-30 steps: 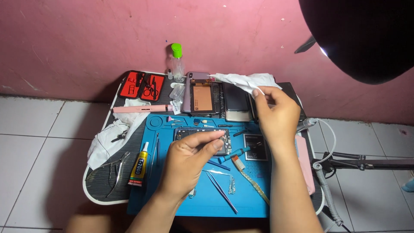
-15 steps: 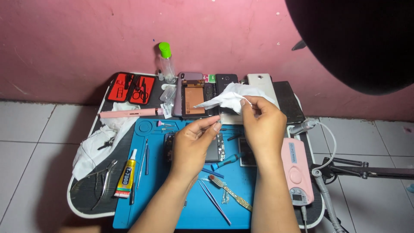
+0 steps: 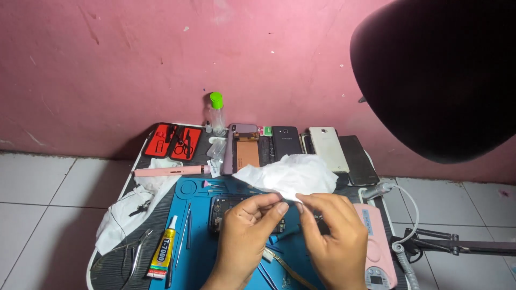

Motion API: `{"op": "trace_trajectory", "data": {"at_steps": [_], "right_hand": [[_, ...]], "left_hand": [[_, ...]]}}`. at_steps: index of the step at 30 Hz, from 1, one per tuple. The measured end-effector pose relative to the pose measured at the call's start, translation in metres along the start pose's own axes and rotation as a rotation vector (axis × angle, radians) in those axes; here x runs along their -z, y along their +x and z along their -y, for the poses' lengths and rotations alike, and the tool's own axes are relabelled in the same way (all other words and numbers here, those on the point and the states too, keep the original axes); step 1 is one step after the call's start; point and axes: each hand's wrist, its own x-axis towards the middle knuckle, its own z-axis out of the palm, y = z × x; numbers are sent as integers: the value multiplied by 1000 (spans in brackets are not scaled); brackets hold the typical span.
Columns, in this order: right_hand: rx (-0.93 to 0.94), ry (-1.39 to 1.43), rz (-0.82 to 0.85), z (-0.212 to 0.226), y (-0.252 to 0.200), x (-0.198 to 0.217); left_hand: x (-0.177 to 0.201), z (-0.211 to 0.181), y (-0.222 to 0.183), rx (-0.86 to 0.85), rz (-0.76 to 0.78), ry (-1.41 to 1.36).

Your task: The person uses a pink heat gun to apply heat to a small electronic component on a blue mat. They then use a brush to clean the component and wipe it with a tissue.

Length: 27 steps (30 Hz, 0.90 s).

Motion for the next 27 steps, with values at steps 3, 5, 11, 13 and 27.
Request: {"op": "trace_trajectory", "data": {"at_steps": [3,5,11,13,27], "right_hand": [[64,19,-32,-2,-12,-3],[147,51,4,-7,-16,-5],[248,0,-12,-12,-14,-1],[246,-3,-9,-14,-13,0],[206,12,-28,-9,-18,-5]], "left_hand": [[2,7,-3,-24,3,40],[3,6,-4,-87,57,79],[2,1,-3,-22,58,114],[3,7,0,-60,86,113],[10,4,1,-95,97,225]]}}
